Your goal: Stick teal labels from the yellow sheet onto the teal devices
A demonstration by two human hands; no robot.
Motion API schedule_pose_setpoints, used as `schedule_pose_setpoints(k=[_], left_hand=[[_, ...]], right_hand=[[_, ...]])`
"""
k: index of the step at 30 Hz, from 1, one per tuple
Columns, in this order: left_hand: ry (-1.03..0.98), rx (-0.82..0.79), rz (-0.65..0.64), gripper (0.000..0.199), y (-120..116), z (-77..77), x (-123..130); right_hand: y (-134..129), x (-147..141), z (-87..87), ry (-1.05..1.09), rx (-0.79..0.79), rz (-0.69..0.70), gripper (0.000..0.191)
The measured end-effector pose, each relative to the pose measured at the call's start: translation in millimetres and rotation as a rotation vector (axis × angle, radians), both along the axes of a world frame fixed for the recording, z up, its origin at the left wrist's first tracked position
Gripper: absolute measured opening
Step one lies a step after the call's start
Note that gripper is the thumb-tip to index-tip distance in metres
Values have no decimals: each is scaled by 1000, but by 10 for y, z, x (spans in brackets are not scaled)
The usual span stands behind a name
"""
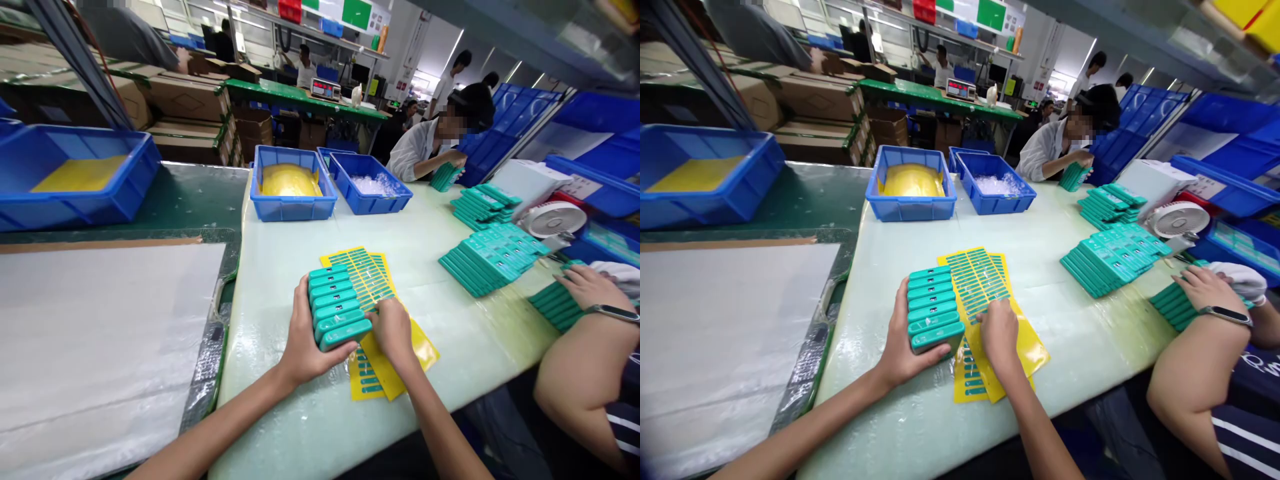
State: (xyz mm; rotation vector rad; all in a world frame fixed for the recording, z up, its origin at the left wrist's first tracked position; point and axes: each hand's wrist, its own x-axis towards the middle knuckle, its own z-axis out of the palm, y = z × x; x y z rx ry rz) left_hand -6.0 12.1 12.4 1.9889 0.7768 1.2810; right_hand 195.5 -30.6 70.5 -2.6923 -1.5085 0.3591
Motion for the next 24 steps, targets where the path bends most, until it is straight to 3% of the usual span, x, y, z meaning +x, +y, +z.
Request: schedule_pose_setpoints(k=[9,17,24], left_hand=[[-30,-50,14,134,28,-57,0],[10,22,35,134,12,-12,-5],[11,72,68,128,10,-7,-2]], right_hand=[[16,93,-108,44,73,-26,17],[-133,-85,-103,9,114,-25,28],[-64,-62,-134,-5,63,28,17]])
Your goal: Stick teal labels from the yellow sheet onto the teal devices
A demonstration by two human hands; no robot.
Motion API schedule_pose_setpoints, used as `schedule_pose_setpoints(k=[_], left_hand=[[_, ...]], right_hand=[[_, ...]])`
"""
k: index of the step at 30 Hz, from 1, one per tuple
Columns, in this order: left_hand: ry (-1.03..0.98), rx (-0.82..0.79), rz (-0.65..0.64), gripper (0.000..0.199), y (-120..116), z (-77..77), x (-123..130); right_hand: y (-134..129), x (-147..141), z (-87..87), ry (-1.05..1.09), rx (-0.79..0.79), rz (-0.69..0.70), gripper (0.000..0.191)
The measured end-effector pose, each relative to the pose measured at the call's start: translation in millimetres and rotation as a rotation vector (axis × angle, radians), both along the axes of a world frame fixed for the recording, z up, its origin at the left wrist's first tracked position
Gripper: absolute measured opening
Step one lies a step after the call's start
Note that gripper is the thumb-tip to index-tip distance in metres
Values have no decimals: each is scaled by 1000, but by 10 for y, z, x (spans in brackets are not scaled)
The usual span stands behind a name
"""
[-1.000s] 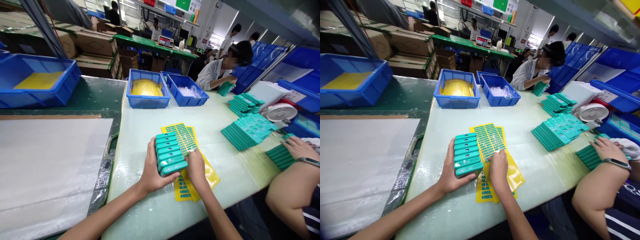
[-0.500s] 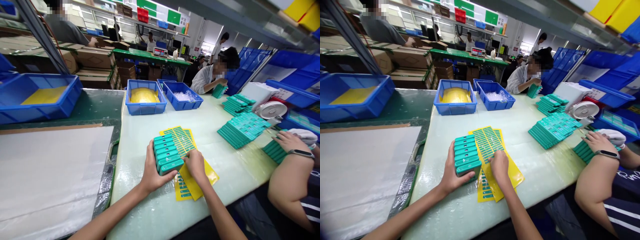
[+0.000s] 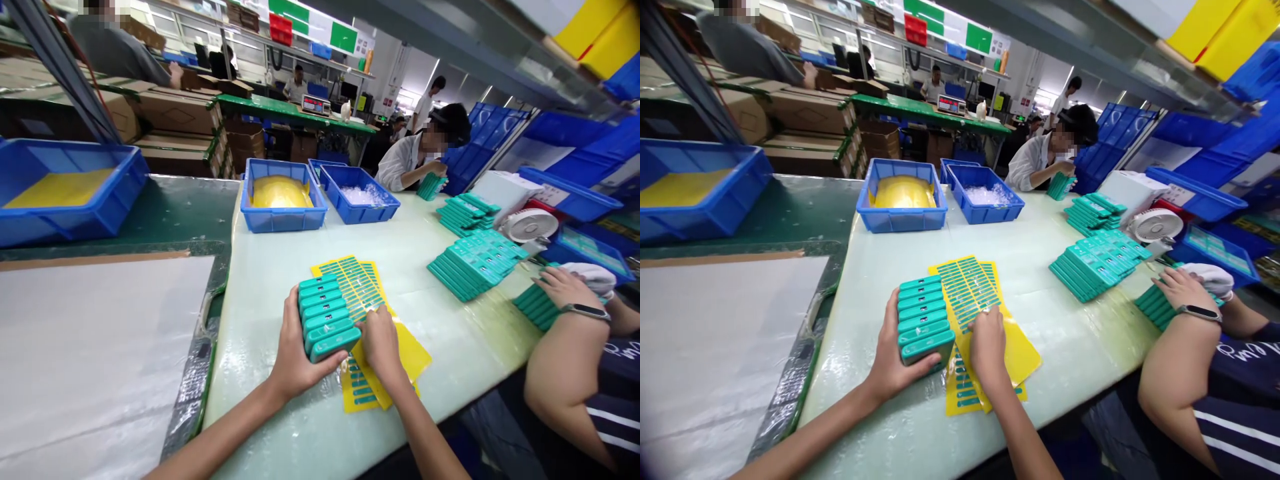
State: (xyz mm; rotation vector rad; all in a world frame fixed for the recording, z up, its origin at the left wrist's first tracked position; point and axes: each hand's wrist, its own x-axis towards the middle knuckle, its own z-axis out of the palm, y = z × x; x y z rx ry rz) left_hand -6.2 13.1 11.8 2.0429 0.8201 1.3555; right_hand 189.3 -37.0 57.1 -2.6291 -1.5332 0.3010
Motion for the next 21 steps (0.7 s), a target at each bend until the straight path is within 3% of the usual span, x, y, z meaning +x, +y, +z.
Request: schedule_pose_setpoints(k=[11,21], left_hand=[[-14,-10,-16,129,7,-25,7],[-37,-51,-12,130,-8,-69,0]], right_hand=[[-52,71,-65,88,112,-83,17],[-41,194,-192,454,444,-124,21]])
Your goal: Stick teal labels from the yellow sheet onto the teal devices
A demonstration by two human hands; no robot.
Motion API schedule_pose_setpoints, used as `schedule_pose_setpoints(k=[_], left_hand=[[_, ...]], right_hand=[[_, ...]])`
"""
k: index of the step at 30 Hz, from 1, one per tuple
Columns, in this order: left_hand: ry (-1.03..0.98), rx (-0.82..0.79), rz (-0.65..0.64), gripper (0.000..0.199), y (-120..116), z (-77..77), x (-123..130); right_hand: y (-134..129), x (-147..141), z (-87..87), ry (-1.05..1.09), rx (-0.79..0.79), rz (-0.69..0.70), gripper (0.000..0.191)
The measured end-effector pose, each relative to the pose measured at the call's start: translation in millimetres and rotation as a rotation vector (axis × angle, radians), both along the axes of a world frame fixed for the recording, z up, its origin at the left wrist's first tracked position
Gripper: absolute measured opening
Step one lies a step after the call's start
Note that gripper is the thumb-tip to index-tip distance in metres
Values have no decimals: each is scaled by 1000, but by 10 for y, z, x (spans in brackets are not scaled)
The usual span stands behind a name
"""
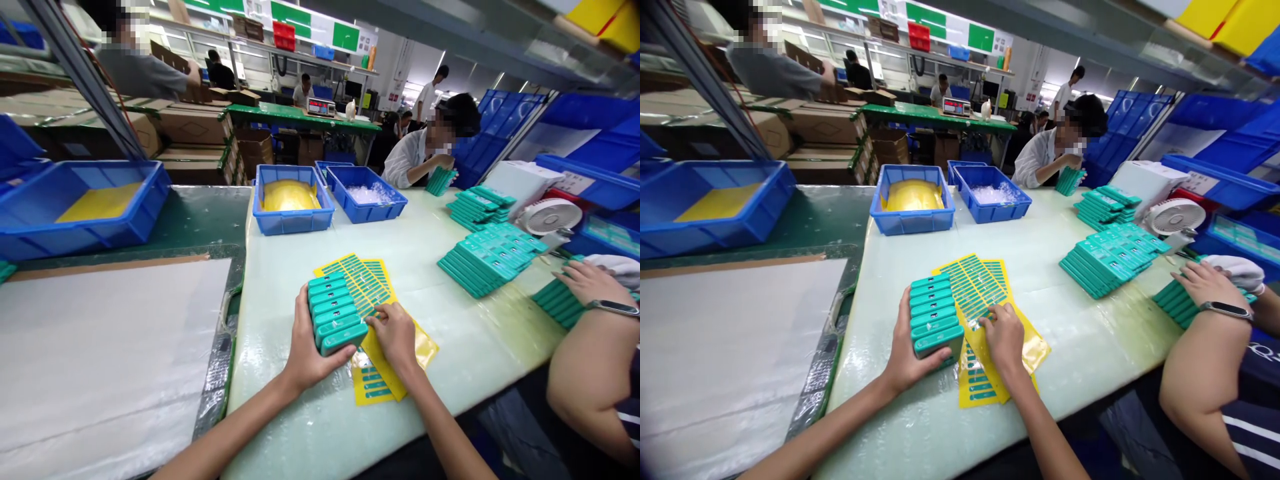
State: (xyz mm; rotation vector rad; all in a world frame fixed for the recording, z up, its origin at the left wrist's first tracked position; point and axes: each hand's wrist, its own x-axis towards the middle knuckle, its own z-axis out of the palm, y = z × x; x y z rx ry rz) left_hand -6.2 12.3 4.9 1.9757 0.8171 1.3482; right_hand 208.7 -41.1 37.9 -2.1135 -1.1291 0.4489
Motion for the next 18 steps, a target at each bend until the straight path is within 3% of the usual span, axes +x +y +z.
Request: schedule_pose_setpoints(k=[4,8,11,13,15,18], left_hand=[[-6,-3,-7,131,1,-26,-10],[-20,-28,-41,135,-8,-52,-15],[-38,-58,-73,138,-22,-48,-4],[-48,-69,-83,141,-33,-31,12],[-56,-74,-86,141,-45,-7,30],[-61,-89,-80,142,-63,26,52]], right_hand=[[-29,127,105,287,110,39,37],[-91,175,512,505,192,28,57],[-109,44,957,572,348,-52,48],[-96,-124,1219,521,427,-33,40],[-63,-309,1397,515,397,70,35],[-4,-514,1493,576,254,203,30]])
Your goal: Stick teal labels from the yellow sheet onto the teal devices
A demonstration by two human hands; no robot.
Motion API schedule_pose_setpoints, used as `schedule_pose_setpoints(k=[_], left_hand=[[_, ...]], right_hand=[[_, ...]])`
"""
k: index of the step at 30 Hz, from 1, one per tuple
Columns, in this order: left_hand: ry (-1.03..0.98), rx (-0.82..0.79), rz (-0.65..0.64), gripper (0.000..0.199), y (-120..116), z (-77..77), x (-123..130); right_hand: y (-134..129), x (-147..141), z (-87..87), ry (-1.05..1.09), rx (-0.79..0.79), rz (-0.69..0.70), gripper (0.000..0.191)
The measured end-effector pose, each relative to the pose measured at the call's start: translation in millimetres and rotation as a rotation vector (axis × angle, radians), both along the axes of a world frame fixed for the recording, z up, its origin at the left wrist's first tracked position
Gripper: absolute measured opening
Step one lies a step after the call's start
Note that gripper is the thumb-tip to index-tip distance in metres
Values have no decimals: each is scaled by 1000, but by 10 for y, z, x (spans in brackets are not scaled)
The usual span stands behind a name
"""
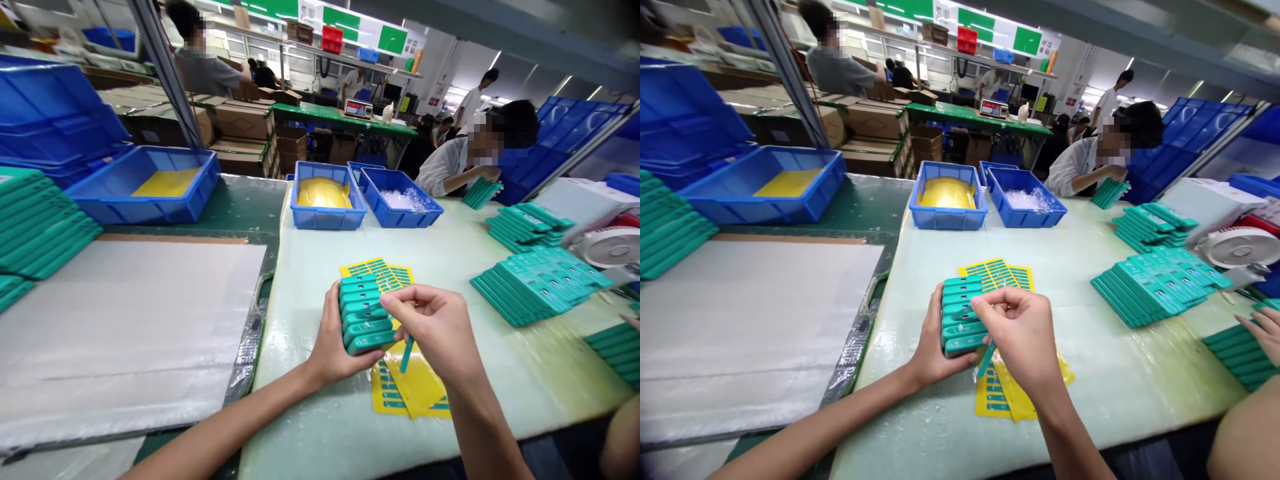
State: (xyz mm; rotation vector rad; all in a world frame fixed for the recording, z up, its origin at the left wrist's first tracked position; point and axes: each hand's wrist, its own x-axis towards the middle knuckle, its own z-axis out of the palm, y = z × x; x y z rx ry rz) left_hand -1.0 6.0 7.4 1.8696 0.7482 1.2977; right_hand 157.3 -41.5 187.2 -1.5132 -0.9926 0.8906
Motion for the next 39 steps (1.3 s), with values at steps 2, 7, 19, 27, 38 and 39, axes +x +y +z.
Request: schedule_pose_setpoints(k=[2,7,19,27,38,39], left_hand=[[-2,-11,3,142,-11,14,9],[1,-29,12,144,-30,42,25],[-4,-27,5,142,-14,10,31],[-11,-34,4,142,-10,0,27],[9,3,2,142,-8,-8,17],[6,9,3,141,-9,-7,19]], right_hand=[[23,-64,0,0,-47,17,28],[12,-102,14,-30,-80,-10,31],[17,-100,-26,-198,-146,-2,39],[52,-39,-47,-457,-90,101,37],[45,388,281,-187,100,46,42],[55,349,260,-138,124,2,39]])
